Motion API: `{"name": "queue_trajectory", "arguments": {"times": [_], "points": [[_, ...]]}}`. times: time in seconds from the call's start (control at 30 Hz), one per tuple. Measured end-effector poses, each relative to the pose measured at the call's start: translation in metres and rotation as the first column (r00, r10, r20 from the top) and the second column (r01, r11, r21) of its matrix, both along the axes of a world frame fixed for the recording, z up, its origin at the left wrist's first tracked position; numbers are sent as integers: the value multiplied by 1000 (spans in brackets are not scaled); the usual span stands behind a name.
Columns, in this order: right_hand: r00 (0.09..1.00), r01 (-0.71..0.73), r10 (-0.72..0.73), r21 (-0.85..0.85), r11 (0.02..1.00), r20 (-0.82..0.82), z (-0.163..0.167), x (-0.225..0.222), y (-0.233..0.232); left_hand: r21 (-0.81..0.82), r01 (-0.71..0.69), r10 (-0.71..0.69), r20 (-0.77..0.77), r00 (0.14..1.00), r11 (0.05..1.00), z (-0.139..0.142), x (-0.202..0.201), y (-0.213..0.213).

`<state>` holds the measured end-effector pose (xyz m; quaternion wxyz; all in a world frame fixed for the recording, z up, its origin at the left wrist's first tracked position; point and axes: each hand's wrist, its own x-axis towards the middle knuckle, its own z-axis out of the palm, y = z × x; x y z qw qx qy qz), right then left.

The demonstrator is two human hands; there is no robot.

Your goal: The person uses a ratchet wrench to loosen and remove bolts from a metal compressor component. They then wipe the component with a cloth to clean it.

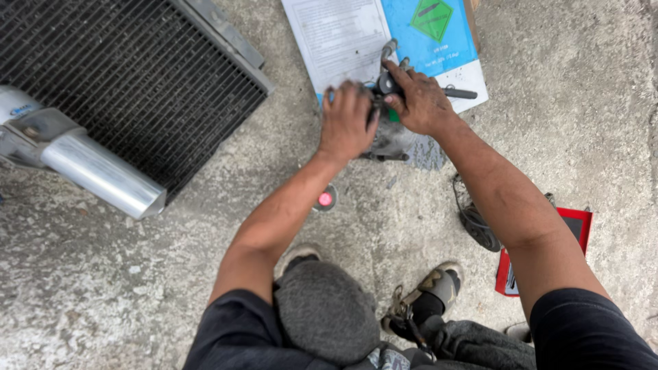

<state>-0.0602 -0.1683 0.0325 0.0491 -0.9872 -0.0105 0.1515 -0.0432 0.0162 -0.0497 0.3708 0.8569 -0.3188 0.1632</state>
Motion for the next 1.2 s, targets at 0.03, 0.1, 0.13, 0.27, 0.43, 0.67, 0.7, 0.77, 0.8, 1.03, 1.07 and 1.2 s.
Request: {"name": "queue_trajectory", "arguments": {"times": [0.03,0.1,0.13,0.27,0.43,0.67,0.7,0.77,0.8,1.03,1.07,1.2], "points": [[997,34,-33,14,999,-71,2,4,-5,62,221,-221,-7,975,973,1,-5,1],[991,50,-36,106,993,-125,8,4,-18,173,636,-633,-81,770,752,4,-21,0],[996,19,-2,183,983,-94,14,5,-28,246,682,-679,-110,726,689,7,-27,-6],[969,144,-116,116,983,-216,27,-1,-59,528,742,-806,-168,568,413,17,-40,-47],[976,187,-181,50,981,-118,18,-10,-76,698,590,-771,-86,631,406,-2,-51,-106],[975,178,-174,-16,984,135,-26,-38,-92,694,499,-703,14,711,519,-49,-65,-120],[977,173,-167,-31,984,135,-30,-37,-95,697,496,-706,20,708,518,-52,-64,-120],[980,170,-162,-57,984,118,-37,-36,-100,687,478,-690,46,722,547,-49,-62,-120],[979,177,-170,-53,983,110,-40,-35,-102,678,475,-687,60,724,560,-47,-62,-120],[936,339,-336,-10,941,103,-55,-54,-85,707,507,-693,-34,721,493,-39,-64,-122],[923,370,-368,2,929,111,-54,-58,-82,707,485,-691,7,723,515,-39,-64,-122],[910,408,-409,36,912,63,-38,-59,-77,757,495,-695,-75,715,427,-35,-62,-120]]}}
